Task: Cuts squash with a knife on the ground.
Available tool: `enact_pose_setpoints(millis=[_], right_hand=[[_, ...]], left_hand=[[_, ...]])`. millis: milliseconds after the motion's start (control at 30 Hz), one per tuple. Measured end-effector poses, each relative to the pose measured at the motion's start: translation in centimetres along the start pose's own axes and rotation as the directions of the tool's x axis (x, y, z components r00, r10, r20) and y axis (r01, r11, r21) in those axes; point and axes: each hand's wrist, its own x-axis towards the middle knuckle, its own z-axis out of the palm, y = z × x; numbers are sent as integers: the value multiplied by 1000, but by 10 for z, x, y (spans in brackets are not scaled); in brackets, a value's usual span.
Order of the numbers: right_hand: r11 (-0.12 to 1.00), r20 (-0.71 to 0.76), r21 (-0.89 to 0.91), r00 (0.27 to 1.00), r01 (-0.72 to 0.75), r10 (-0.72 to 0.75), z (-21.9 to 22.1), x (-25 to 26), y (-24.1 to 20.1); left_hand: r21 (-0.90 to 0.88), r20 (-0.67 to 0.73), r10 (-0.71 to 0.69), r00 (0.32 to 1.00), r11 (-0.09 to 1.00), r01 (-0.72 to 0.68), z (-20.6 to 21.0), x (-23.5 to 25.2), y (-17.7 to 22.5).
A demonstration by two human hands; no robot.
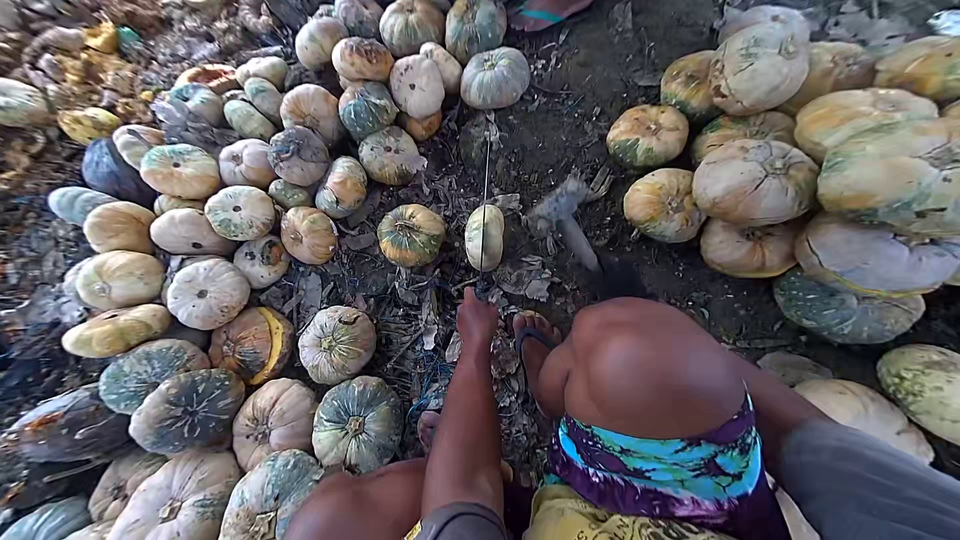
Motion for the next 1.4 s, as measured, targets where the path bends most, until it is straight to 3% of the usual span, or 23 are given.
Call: enact_pose_setpoints(millis=[67,133,200,233,333,400,467,633,700,767,800,900,967,1100,1233,1300,1400], right_hand=[[966,-172,2,952,259,-255,18,72,23],[909,-274,-23,872,416,-406,12,92,-5],[865,-309,-126,809,486,-500,9,109,-32],[859,-274,-173,814,482,-512,10,123,-37],[898,-31,-293,936,327,-350,28,173,-21],[945,43,-226,971,237,-234,43,194,-2],[972,-2,-73,975,223,-224,54,190,5],[925,-146,215,947,312,-285,27,156,-24],[895,-241,216,910,389,-338,13,152,-39],[919,-257,101,902,382,-347,13,162,-39],[939,-230,8,915,343,-332,20,173,-32],[953,35,-242,983,181,-178,34,204,-5],[964,78,-216,987,153,-139,40,207,8],[990,-51,15,989,143,-142,69,169,72],[994,-22,-105,1000,3,-5,70,129,167],[973,-24,-220,998,-67,63,67,119,202],[973,-182,-229,983,-13,-30,58,112,196]], left_hand=[[4,-12,-13,1000,1000,13,0,1,0],[9,-13,-29,1000,1000,29,-1,2,-1],[12,-10,-34,999,999,34,1,3,-1],[13,-13,-33,999,999,33,2,3,-2],[41,-4,-42,999,998,42,1,3,-1],[72,41,-66,997,995,63,-4,2,1],[92,41,-68,997,994,64,-2,1,-4],[123,36,-51,998,991,46,16,-9,-7],[116,23,-41,999,993,38,17,-6,-6],[110,8,-40,999,993,39,14,-4,-4],[118,9,-50,999,992,49,12,-3,-3],[173,43,-97,994,981,89,8,-3,1],[203,46,-102,994,975,91,5,-2,-2],[203,27,-95,995,975,88,11,-4,-3],[201,24,-49,999,979,43,16,-4,-10],[115,43,-24,999,993,18,21,-1,-21],[-20,40,-51,998,998,52,33,1,-25]])
